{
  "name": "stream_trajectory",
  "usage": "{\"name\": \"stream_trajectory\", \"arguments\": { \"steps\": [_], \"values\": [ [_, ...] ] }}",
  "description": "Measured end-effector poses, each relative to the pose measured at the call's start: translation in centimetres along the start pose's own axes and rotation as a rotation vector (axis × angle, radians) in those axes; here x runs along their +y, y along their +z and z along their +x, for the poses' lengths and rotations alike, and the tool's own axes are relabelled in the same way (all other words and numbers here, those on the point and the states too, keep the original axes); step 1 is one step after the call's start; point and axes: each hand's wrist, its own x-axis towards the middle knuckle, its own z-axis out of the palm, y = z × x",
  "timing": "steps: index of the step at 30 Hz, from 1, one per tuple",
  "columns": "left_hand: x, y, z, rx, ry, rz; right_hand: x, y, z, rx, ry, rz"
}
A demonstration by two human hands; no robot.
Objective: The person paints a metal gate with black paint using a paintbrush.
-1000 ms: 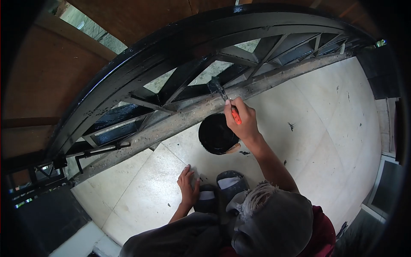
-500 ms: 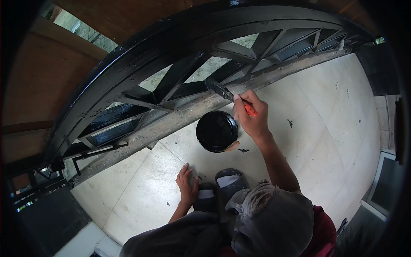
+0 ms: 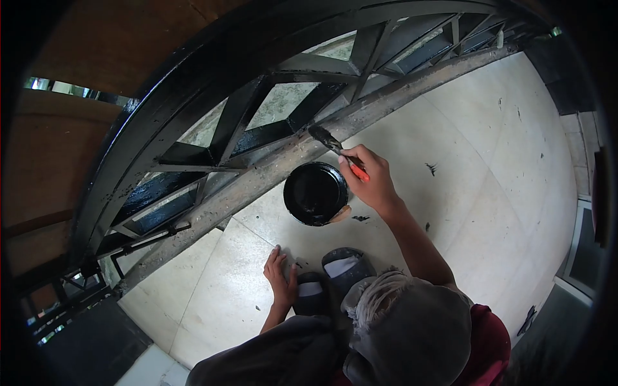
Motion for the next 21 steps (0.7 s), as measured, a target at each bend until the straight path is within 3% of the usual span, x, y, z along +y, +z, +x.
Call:
{"name": "stream_trajectory", "arguments": {
  "steps": [4, 8, 14, 18, 21],
  "values": [
    [0.3, -0.1, 0.1, 0.001, 0.004, -0.005, 1.2, 1.6, 0.8, 0.011, -0.211, -0.014],
    [0.1, -0.1, 0.0, 0.001, 0.014, 0.001, 1.1, 1.1, 0.2, -0.130, -0.079, 0.030],
    [0.5, -0.1, 0.2, -0.001, 0.016, 0.014, 2.1, 1.8, 0.4, -0.077, -0.211, -0.086],
    [0.4, -0.1, 0.1, 0.001, 0.016, 0.000, 1.3, 1.3, 0.6, -0.142, -0.180, -0.057],
    [0.2, -0.1, 0.1, 0.000, 0.015, -0.007, 0.9, 1.4, 0.9, -0.057, -0.179, 0.006]
  ]
}}
